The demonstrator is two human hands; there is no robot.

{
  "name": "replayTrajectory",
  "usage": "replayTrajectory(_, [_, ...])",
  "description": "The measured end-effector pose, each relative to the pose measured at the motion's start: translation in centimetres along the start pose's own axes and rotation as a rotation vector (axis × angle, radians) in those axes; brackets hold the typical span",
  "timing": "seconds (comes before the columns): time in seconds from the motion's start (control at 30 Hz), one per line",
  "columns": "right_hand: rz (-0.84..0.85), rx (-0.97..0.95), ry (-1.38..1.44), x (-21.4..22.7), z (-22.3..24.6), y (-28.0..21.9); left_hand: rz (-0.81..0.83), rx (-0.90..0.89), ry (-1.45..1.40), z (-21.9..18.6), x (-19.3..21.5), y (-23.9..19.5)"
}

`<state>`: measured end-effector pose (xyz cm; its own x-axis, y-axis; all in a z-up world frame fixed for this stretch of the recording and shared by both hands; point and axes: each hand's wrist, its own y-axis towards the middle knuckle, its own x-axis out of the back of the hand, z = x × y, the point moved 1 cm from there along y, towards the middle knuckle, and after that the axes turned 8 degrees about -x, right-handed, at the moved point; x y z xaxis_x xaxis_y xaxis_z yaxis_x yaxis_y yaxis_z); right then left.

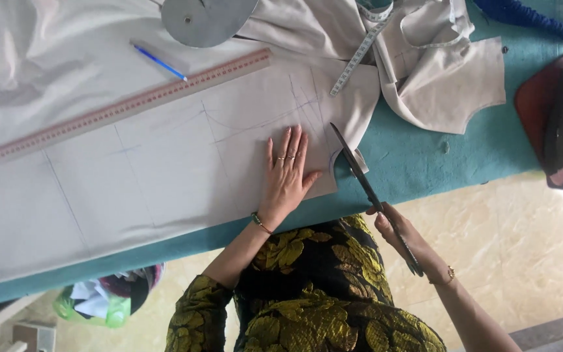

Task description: A person is seen measuring a piece of light-colored fabric with a tape measure and then using large tailor shears to cut out garment pieces according to a pattern on a blue cutting table.

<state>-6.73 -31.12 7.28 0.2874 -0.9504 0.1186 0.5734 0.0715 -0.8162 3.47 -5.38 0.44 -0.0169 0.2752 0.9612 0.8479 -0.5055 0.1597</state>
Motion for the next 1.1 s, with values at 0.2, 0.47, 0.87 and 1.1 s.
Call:
replayTrajectory(0.2, [-0.050, -0.017, -0.156, 0.1, 0.6, 0.7, -0.005, 0.028, -0.008, -0.2, -0.4, 0.1])
replayTrajectory(0.47, [-0.060, 0.024, -0.214, -0.2, 0.7, 1.1, 0.007, 0.023, 0.021, -0.2, -0.7, 0.0])
replayTrajectory(0.87, [-0.062, 0.015, -0.241, 0.9, -2.8, 2.6, 0.037, 0.024, 0.049, 0.0, -0.5, 0.0])
replayTrajectory(1.1, [-0.055, 0.005, -0.206, 0.8, -1.5, 3.3, 0.038, 0.025, 0.036, 0.0, -0.3, 0.0])
